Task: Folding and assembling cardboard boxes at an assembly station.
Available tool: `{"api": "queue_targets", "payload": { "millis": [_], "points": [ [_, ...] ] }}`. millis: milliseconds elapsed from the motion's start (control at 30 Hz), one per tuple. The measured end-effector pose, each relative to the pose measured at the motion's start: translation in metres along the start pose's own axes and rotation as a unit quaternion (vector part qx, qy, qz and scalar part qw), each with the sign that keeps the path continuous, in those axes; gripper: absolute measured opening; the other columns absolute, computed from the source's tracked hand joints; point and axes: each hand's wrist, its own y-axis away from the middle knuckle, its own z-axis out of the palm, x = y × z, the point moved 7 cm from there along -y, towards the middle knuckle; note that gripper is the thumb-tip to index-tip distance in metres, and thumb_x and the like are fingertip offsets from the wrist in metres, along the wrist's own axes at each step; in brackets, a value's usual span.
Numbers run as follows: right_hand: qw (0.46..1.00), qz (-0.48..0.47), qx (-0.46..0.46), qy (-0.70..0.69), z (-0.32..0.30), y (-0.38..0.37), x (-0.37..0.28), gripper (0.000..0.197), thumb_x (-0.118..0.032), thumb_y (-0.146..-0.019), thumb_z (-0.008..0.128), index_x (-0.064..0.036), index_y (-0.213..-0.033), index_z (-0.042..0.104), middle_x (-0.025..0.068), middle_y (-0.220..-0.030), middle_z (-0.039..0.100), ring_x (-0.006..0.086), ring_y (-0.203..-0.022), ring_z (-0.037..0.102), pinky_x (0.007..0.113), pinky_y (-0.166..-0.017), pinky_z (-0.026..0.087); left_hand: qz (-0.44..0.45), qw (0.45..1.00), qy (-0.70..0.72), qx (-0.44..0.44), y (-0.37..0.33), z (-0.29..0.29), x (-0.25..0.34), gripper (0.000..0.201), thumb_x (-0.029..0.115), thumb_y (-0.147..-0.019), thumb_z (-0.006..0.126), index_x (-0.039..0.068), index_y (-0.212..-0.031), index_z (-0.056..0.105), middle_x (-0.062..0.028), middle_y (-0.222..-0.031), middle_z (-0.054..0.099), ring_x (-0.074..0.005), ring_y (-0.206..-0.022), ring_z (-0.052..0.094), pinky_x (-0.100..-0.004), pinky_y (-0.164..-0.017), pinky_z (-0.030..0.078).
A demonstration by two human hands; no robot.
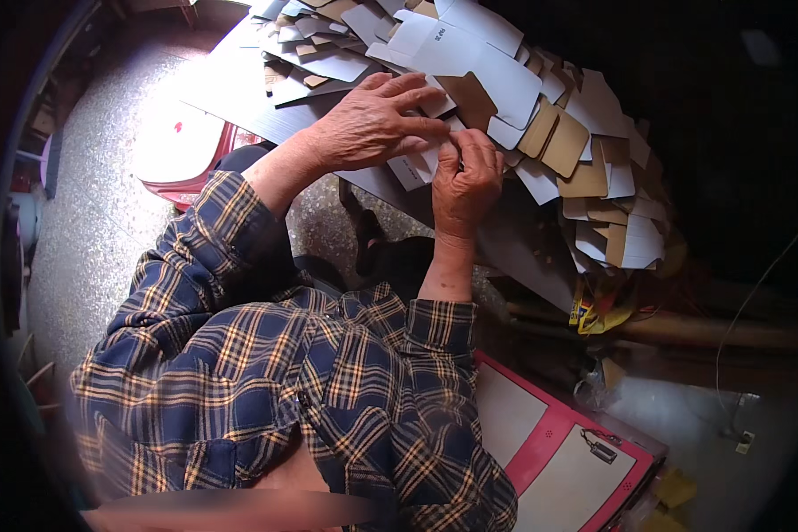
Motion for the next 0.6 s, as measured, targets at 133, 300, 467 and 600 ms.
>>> {"api": "queue_targets", "payload": {
  "millis": [133, 300, 467, 600],
  "points": [
    [0.996, -0.002, 0.087, 0.0, -0.015, -0.001, -0.011, 0.025, -0.015, -0.083, 0.068, -0.0052, -0.107, 0.066, 0.0159, -0.113, 0.06, 0.0312, -0.101, 0.059, 0.04, -0.082, 0.05, 0.006, 1.0, 0.008, 0.017, 0.001, 0.0, 0.001, 0.026, 0.041, -0.094, 0.055, 0.029, -0.116, 0.063, -0.0065, -0.14, 0.045, -0.0313, -0.135, 0.039, -0.0511, -0.106, 0.035],
    [0.973, -0.008, 0.227, -0.025, -0.044, -0.025, -0.03, 0.025, -0.011, -0.085, 0.063, -0.0045, -0.109, 0.066, 0.0156, -0.107, 0.062, 0.0309, -0.099, 0.059, 0.039, -0.081, 0.048, 0.01, 1.0, 0.014, 0.02, -0.002, -0.004, 0.005, 0.027, 0.042, -0.094, 0.055, 0.029, -0.117, 0.063, -0.0064, -0.14, 0.045, -0.0313, -0.135, 0.039, -0.051, -0.106, 0.035],
    [0.984, -0.095, 0.146, 0.033, -0.031, -0.027, -0.037, 0.022, -0.011, -0.086, 0.061, -0.0034, -0.105, 0.068, 0.0115, -0.104, 0.064, 0.0296, -0.096, 0.059, 0.041, -0.087, 0.045, 0.006, 0.999, 0.035, 0.001, 0.002, -0.003, 0.007, 0.03, 0.044, -0.094, 0.054, 0.028, -0.118, 0.063, -0.0065, -0.139, 0.045, -0.0318, -0.135, 0.039, -0.0509, -0.105, 0.036],
    [0.985, -0.1, 0.142, -0.007, -0.023, -0.02, -0.038, 0.016, -0.008, -0.084, 0.062, -0.0037, -0.098, 0.069, 0.0098, -0.099, 0.065, 0.028, -0.092, 0.06, 0.041, -0.085, 0.046, -0.003, 0.999, 0.039, 0.002, 0.004, -0.001, 0.003, 0.033, 0.047, -0.094, 0.054, 0.027, -0.118, 0.062, -0.0069, -0.138, 0.047, -0.0322, -0.134, 0.04, -0.0505, -0.104, 0.037]
  ]
}}
